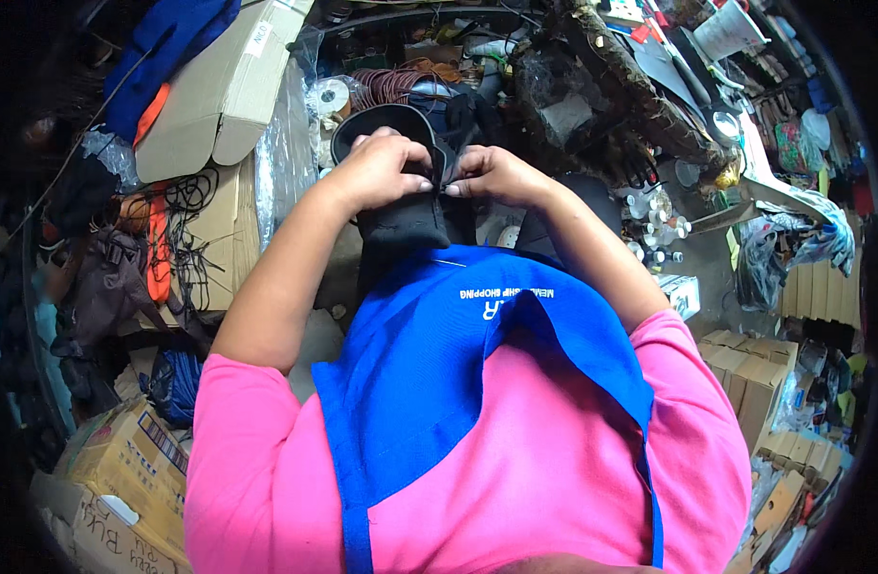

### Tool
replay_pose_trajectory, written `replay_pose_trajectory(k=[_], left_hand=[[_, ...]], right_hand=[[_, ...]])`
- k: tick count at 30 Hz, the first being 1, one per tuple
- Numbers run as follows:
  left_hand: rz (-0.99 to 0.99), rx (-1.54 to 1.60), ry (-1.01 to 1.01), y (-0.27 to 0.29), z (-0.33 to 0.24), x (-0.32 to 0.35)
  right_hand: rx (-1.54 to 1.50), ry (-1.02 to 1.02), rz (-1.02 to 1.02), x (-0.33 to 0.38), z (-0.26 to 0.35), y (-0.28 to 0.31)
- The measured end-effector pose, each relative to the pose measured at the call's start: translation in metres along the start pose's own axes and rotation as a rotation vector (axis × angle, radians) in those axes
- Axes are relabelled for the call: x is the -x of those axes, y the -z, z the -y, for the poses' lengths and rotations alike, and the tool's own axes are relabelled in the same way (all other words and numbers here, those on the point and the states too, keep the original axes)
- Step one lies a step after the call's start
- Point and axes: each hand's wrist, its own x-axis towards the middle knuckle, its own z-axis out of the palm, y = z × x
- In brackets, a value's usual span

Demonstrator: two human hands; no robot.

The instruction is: Stitching or hand-sewing parts of a black shoe upper together using a needle and thread.

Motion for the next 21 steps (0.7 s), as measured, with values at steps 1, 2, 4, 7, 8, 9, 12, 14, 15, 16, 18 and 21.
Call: replay_pose_trajectory(k=[1,2,4,7,8,9,12,14,15,16,18,21], left_hand=[[0.092,0.116,0.031,0.001,0.004,-0.006],[0.163,0.261,0.072,0.005,0.004,-0.008],[0.188,0.349,0.076,0.005,0.007,-0.012],[0.274,0.404,0.09,0.006,0.01,-0.02],[0.27,0.408,0.093,0.005,0.011,-0.02],[0.277,0.431,0.086,0.005,0.012,-0.021],[0.272,0.458,0.065,0.0,0.019,-0.021],[0.266,0.46,0.047,-0.002,0.021,-0.021],[0.269,0.47,0.029,-0.001,0.02,-0.021],[0.272,0.479,0.011,0.0,0.019,-0.022],[0.27,0.504,0.013,-0.003,0.022,-0.021],[0.249,0.522,0.009,-0.007,0.024,-0.019]], right_hand=[[-0.165,-0.156,0.108,0.002,-0.004,0.003],[-0.162,-0.16,0.116,0.003,-0.004,0.004],[-0.418,-0.331,0.115,0.005,-0.005,0.003],[-0.551,-0.342,0.135,0.005,-0.019,0.004],[-0.548,-0.345,0.14,0.005,-0.023,0.004],[-0.567,-0.343,0.157,0.004,-0.028,0.005],[-0.598,-0.338,0.198,0.002,-0.034,0.006],[-0.612,-0.334,0.217,0.0,-0.038,0.007],[-0.613,-0.326,0.231,0.0,-0.04,0.008],[-0.614,-0.317,0.245,0.0,-0.042,0.009],[-0.611,-0.34,0.227,-0.001,-0.032,0.007],[-0.615,-0.347,0.192,0.0,-0.029,0.005]])
